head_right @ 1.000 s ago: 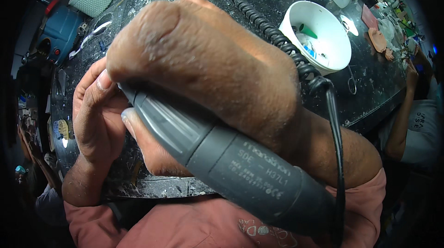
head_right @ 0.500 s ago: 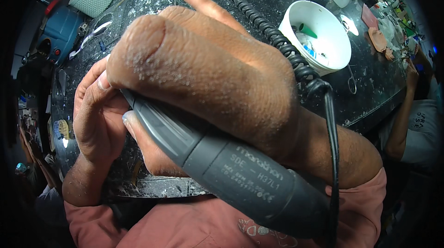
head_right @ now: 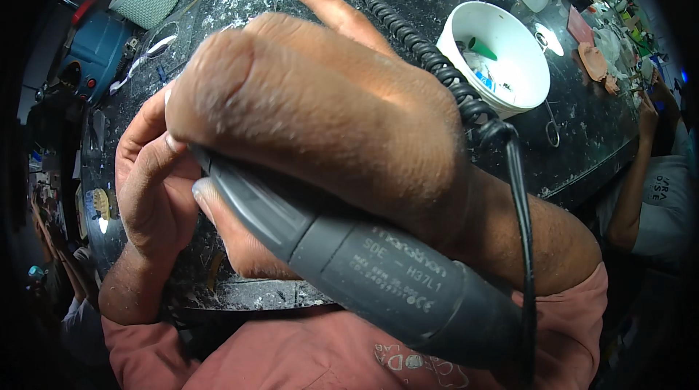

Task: The person grinds and polishes the edges of a clear dental appliance using a handheld rotary tool.

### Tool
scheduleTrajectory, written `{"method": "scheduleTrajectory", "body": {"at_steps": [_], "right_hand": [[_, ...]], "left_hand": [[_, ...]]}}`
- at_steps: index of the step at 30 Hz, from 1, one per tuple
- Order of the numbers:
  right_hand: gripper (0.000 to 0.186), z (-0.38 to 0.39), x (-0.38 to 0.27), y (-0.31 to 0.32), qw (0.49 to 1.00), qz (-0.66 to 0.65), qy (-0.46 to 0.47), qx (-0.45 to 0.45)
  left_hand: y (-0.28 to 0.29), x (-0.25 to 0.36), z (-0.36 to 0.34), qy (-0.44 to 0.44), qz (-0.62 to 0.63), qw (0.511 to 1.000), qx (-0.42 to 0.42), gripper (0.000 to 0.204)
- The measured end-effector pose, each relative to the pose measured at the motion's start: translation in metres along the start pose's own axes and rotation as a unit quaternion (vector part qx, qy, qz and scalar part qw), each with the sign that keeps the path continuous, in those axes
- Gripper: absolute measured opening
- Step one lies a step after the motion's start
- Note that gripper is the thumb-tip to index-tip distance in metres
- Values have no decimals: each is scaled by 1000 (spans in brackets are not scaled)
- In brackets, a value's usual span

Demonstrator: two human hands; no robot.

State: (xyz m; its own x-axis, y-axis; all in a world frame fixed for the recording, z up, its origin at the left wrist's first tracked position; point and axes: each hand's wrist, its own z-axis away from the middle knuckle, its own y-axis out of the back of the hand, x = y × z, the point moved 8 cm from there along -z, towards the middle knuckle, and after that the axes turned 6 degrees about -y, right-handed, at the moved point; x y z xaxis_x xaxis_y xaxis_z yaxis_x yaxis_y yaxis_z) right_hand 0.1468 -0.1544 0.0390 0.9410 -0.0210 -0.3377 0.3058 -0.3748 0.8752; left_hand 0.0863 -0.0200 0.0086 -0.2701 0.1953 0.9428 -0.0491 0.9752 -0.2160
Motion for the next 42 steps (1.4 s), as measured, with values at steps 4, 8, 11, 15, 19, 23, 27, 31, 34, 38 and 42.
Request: {"method": "scheduleTrajectory", "body": {"at_steps": [4, 8, 11, 15, 19, 23, 27, 31, 34, 38, 42], "right_hand": [[35, -26, -31, 18, 999, 0, -43, 2], [31, -16, -26, 13, 989, -94, -31, 111], [30, -18, -27, 12, 987, -98, -27, 128], [30, -16, -26, 16, 983, -102, -35, 149], [31, -15, -25, 17, 979, -111, -39, 164], [31, -13, -23, 18, 975, -124, -43, 181], [32, -10, -22, 18, 963, -152, -48, 219], [33, 2, -24, 20, 923, -228, -75, 302], [29, 16, -32, 20, 895, -137, 42, 422], [34, 5, -25, 19, 930, -120, -5, 346], [46, -2, -27, 18, 958, -68, -17, 277]], "left_hand": [[5, -4, 1, 29, 32, 998, 36, 41], [3, -7, 2, 51, 68, 996, 40, 42], [6, -8, 4, 67, 75, 994, 46, 43], [0, -10, 1, 85, 83, 992, 37, 46], [-10, -8, 2, 75, 75, 994, -18, 52], [-10, -9, 3, 91, 75, 993, 15, 53], [-6, -13, 2, 88, 96, 991, 13, 45], [3, -14, 1, 93, 92, 991, 23, 42], [-2, -15, -1, 112, 105, 988, 7, 43], [0, -13, 0, 115, 125, 985, 32, 48], [4, -11, -1, 102, 119, 987, 40, 54]]}}
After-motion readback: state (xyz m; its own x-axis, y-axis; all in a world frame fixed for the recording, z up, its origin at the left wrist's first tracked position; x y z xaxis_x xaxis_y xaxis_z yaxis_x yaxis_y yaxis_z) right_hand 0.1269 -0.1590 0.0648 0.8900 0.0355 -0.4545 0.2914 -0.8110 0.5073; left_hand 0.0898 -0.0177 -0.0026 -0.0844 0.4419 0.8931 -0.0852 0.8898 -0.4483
